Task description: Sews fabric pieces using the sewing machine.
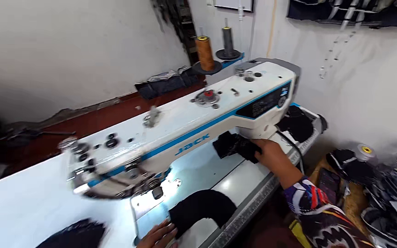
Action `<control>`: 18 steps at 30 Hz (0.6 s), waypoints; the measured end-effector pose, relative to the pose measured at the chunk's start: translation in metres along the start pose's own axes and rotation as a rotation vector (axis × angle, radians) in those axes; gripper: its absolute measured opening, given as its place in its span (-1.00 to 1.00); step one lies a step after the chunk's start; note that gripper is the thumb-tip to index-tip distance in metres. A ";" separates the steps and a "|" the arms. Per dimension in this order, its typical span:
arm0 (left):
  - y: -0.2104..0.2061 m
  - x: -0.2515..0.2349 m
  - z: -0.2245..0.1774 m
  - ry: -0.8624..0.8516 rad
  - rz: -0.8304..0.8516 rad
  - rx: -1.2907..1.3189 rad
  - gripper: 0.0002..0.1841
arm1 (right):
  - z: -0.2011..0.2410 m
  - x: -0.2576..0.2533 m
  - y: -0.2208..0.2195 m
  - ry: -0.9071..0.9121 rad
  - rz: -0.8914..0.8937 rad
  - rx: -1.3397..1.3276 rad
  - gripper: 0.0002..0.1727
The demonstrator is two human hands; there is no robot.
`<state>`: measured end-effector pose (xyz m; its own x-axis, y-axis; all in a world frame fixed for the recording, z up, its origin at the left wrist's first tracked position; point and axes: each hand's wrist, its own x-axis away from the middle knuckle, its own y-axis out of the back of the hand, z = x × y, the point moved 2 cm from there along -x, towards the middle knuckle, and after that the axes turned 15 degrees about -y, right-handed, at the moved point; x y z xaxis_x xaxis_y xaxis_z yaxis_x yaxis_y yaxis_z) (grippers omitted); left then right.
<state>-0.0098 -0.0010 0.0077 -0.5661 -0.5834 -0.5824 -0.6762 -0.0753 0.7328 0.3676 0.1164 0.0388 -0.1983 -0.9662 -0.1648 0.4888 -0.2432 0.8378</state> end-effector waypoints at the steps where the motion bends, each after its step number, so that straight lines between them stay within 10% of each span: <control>1: 0.003 -0.001 -0.002 0.020 -0.037 0.015 -0.69 | 0.000 0.000 0.000 -0.010 -0.012 0.004 -0.59; 8: 0.018 -0.008 -0.020 0.353 -0.326 0.424 -0.75 | -0.029 -0.005 -0.003 -0.028 -0.202 -0.207 -0.80; 12: 0.014 -0.035 -0.035 0.683 -0.226 1.135 -0.48 | 0.040 0.045 -0.013 0.439 -0.459 -0.249 -0.70; 15: -0.003 -0.045 -0.036 0.788 -0.223 1.329 -0.53 | 0.104 0.111 -0.049 0.888 -0.148 -0.310 -0.84; 18: -0.004 -0.031 -0.031 0.808 -0.233 1.150 -0.75 | 0.118 0.128 -0.072 0.943 0.129 -0.465 -0.81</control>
<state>0.0255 -0.0079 0.0336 -0.2347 -0.9721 -0.0041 -0.9365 0.2272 -0.2671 0.2070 0.0208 0.0186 0.5205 -0.6144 -0.5929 0.7757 0.0501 0.6291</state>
